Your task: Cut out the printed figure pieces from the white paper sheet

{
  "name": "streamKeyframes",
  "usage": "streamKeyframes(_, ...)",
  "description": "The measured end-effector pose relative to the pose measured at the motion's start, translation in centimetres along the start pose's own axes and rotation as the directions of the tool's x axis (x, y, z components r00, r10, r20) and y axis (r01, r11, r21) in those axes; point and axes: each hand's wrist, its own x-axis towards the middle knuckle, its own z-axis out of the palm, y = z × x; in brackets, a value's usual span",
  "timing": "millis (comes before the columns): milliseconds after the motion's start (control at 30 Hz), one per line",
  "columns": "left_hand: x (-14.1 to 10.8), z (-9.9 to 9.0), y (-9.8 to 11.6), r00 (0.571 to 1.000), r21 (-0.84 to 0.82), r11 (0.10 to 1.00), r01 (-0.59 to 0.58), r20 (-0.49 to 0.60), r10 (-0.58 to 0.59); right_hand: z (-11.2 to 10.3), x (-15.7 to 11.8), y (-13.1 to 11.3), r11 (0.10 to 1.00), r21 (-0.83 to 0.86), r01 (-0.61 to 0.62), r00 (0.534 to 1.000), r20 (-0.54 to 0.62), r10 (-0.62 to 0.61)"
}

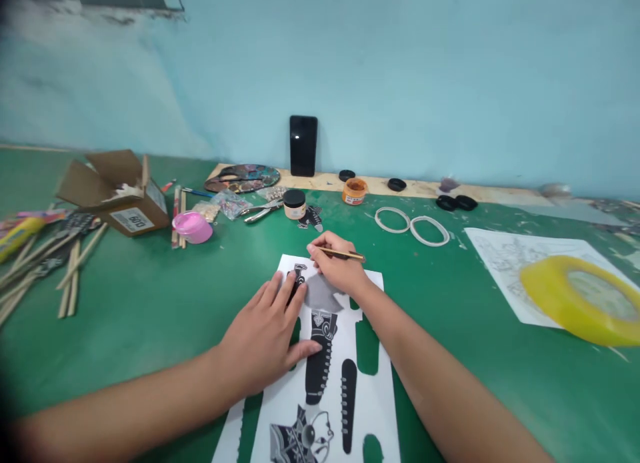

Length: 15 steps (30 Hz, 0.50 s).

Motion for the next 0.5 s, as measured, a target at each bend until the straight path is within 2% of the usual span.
streamKeyframes(133, 0.4, -0.3, -2.6, 0.986, 0.048, 0.985, -0.167, 0.010, 0.166, 0.0, -0.3, -0.4, 0.998, -0.019, -0.060, 0.998, -0.004, 0.059)
streamKeyframes(233, 1.1, -1.8, -5.5, 0.958, 0.105, 0.953, -0.285, 0.073, 0.279, 0.0, -0.6, -1.3, 0.995, 0.013, -0.099, 0.993, 0.064, 0.098)
streamKeyframes(300, 1.6, -3.5, -6.9, 0.958, 0.151, 0.950, -0.274, 0.135, 0.254, 0.1, -0.7, -1.8, 0.990, 0.034, -0.136, 0.988, 0.079, 0.133)
streamKeyframes(367, 2.0, -5.3, -7.5, 0.953, 0.127, 0.962, -0.240, 0.219, 0.209, 0.4, -0.8, -2.0, 0.985, 0.051, -0.168, 0.985, 0.051, 0.165)
streamKeyframes(433, 2.3, -6.5, -7.1, 0.949, 0.048, 0.989, -0.140, 0.292, 0.120, 0.9, -0.9, -1.9, 0.981, 0.063, -0.185, 0.982, -0.011, 0.186)
streamKeyframes(500, 2.6, -6.6, -5.8, 0.950, 0.006, 0.999, -0.039, 0.310, 0.036, 1.6, -1.0, -1.6, 0.979, 0.069, -0.190, 0.978, -0.077, 0.195)
